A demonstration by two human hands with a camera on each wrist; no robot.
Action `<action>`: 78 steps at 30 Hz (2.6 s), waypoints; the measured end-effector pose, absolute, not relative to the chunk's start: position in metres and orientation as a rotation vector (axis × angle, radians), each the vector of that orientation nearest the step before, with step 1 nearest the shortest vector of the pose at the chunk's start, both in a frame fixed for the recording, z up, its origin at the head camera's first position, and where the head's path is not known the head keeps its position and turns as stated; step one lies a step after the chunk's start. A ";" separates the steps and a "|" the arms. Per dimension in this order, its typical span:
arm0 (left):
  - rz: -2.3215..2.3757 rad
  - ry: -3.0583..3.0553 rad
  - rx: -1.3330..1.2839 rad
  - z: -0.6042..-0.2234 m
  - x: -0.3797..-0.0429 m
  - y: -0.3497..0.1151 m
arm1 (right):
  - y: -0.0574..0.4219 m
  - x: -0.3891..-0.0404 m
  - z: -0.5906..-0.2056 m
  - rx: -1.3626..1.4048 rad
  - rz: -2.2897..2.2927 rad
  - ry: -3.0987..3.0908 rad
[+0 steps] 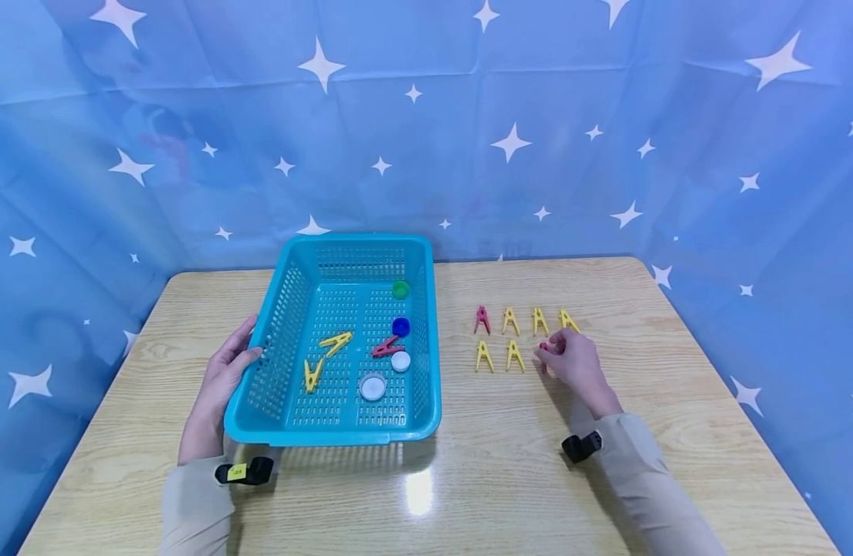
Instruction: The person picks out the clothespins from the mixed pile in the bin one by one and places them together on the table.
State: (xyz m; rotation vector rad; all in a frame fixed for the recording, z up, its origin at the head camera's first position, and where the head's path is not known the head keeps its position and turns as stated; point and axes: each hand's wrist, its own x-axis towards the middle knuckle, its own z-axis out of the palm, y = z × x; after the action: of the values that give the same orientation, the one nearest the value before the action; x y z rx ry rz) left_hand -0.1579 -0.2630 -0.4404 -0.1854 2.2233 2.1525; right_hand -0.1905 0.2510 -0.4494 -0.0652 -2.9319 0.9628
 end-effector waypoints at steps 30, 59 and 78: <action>2.138 2.191 -0.213 -0.439 -0.159 -0.263 | 0.106 -0.240 -0.349 0.447 1.129 -2.745; 2.126 2.202 -0.218 -0.438 -0.160 -0.263 | -0.012 -0.253 -0.358 0.722 1.198 -3.040; 2.120 2.212 -0.217 -0.441 -0.161 -0.263 | -0.051 -0.263 -0.401 0.498 1.294 -3.331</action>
State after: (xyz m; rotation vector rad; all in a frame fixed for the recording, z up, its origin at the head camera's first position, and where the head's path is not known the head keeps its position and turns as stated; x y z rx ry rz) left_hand -0.1607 -0.2631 -0.4406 -0.2171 2.2116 2.1203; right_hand -0.2632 -0.0506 -0.4013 0.4977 -3.3311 1.2937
